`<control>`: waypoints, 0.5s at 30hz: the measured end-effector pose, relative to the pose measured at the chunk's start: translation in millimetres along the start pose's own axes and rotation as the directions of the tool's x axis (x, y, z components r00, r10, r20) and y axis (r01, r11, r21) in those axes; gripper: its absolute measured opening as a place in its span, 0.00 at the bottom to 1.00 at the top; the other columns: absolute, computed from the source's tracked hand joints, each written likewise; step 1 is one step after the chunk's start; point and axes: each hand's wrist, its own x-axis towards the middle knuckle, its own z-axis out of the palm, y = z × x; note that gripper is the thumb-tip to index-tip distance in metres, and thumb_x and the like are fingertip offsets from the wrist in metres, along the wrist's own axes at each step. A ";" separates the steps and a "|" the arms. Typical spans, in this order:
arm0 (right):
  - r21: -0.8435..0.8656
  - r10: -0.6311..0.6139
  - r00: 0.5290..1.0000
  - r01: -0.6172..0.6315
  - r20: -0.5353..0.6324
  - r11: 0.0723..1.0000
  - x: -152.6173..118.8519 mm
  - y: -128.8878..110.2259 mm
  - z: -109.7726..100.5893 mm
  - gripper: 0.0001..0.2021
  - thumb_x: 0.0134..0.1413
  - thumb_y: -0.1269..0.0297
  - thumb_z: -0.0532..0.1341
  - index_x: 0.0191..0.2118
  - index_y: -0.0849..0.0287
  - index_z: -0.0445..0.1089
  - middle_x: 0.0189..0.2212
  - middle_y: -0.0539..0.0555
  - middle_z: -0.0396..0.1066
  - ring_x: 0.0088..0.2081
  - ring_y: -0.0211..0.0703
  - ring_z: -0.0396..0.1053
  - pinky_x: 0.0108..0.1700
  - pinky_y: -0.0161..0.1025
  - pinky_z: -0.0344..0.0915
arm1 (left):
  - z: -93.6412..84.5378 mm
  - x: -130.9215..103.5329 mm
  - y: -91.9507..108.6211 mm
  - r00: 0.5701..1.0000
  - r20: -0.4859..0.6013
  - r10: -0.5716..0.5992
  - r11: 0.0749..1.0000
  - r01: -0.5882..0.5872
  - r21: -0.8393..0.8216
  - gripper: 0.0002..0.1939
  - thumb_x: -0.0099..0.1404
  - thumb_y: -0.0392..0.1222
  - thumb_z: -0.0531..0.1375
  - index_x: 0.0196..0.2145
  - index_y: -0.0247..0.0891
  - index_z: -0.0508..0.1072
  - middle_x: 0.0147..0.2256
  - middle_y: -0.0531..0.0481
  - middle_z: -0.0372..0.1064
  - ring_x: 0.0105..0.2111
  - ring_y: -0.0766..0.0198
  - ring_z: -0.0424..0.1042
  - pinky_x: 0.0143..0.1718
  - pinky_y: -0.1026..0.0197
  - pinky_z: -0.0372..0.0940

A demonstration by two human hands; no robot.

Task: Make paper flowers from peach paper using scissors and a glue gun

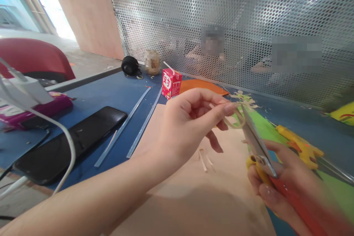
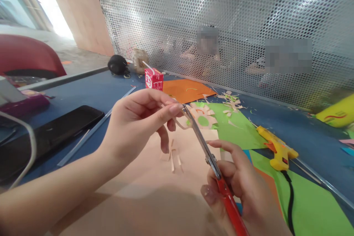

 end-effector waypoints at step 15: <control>0.033 0.105 0.992 -0.103 -0.072 0.994 -1.7 -9.0 6.8 0.20 0.43 0.60 0.61 0.44 0.46 0.55 0.17 0.43 0.59 0.18 0.37 0.58 0.22 0.34 0.60 | 0.9 0.2 0.6 1.000 -0.019 -0.012 1.000 0.012 -0.005 0.04 0.54 0.37 0.62 0.24 0.37 0.70 0.20 0.53 0.66 0.18 0.68 0.68 0.10 0.71 0.64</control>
